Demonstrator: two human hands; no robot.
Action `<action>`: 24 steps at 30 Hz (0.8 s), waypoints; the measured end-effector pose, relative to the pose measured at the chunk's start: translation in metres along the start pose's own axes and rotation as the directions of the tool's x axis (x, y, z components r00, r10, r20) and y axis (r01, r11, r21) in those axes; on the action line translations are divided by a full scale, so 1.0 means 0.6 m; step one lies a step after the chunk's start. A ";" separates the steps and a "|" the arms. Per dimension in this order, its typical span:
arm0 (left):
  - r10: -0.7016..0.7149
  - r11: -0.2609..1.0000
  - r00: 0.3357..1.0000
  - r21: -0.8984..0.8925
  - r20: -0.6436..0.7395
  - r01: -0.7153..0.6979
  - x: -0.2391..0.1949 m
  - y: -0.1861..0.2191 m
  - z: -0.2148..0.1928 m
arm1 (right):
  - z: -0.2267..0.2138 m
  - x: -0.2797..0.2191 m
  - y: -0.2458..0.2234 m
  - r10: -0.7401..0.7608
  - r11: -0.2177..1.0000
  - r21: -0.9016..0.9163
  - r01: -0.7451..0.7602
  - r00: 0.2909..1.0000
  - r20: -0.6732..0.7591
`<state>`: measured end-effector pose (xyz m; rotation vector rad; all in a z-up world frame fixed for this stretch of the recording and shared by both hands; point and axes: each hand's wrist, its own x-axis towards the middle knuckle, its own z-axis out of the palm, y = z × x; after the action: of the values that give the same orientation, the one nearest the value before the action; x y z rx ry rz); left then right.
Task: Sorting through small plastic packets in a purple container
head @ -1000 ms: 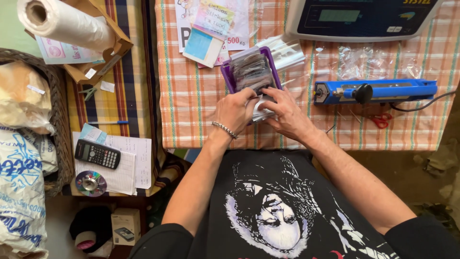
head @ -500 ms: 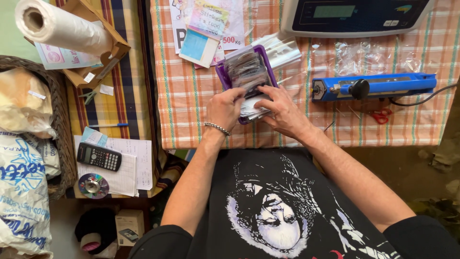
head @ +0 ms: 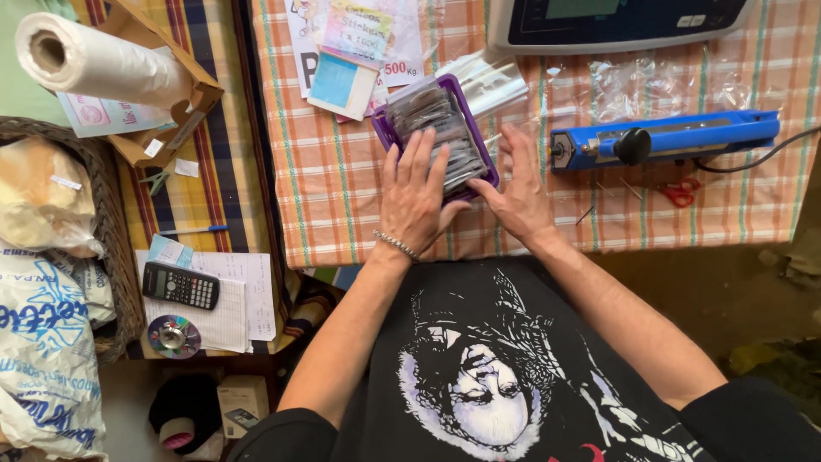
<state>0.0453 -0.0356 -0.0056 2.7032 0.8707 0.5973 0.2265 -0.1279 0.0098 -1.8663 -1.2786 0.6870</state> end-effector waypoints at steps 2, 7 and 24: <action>-0.066 0.996 0.987 0.062 0.148 0.057 0.026 0.010 -0.003 | -0.005 -0.010 -0.008 0.119 0.990 0.070 -0.120 0.993 0.026; -0.131 0.967 0.926 0.250 0.353 0.041 0.078 -0.006 -0.004 | 0.017 -0.030 0.066 0.406 0.899 0.133 -0.417 0.908 0.107; -0.238 0.946 0.873 0.307 0.425 0.108 0.075 -0.017 0.020 | 0.078 -0.041 0.117 0.221 0.505 0.730 -0.461 0.886 0.407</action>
<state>0.0789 -0.0018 -0.0061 2.7702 1.1071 -0.2200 0.2187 -0.1526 -0.0745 -1.2312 -0.5025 1.4994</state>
